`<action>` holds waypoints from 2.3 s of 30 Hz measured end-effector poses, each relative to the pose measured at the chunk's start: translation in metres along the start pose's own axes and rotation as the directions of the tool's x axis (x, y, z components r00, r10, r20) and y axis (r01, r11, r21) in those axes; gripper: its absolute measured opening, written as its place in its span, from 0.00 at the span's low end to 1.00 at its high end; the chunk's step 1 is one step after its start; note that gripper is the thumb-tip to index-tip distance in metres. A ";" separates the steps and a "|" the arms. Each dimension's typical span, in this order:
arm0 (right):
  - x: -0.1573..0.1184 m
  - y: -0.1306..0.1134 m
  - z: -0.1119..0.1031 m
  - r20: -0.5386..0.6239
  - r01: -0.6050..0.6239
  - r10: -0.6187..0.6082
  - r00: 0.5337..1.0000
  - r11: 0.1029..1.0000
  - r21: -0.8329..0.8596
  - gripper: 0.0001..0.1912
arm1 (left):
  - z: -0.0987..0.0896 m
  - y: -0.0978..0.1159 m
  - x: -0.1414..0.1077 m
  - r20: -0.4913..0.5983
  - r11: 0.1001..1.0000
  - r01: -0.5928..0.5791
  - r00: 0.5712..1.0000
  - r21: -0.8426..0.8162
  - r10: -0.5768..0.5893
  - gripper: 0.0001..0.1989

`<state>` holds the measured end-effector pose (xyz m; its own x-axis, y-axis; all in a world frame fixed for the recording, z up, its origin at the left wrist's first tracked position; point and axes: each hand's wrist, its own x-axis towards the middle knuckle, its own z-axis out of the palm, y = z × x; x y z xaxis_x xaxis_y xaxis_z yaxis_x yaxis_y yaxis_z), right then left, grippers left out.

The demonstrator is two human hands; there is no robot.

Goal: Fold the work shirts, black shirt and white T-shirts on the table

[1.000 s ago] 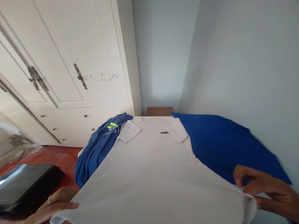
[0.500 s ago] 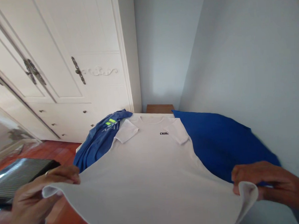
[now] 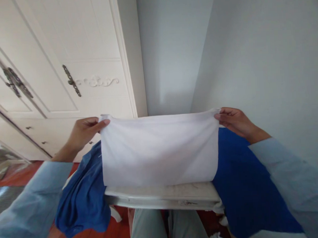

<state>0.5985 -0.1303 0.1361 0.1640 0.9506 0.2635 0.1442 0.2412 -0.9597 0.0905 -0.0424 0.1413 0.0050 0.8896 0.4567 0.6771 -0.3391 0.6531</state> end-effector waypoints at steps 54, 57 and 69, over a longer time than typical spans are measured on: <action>-0.080 0.118 0.021 0.191 -0.133 0.370 0.909 0.693 -0.709 0.17 | 0.143 -0.082 -0.133 0.657 0.708 -0.681 0.623 0.187 0.425 0.32; -0.086 0.120 0.025 0.225 -0.191 0.383 0.896 0.789 -0.584 0.19 | 0.143 -0.082 -0.134 0.631 0.720 -0.671 0.639 0.177 0.440 0.30; -0.098 0.101 0.030 0.130 -0.438 0.551 0.824 0.766 -0.470 0.16 | 0.144 -0.084 -0.131 0.662 0.717 -0.673 0.622 0.181 0.417 0.35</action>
<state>0.5680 -0.1930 0.0108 0.0881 0.9419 -0.3241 0.4975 -0.3234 -0.8049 0.1394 -0.0867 -0.0608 0.7730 0.6146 0.1569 0.6151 -0.7868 0.0516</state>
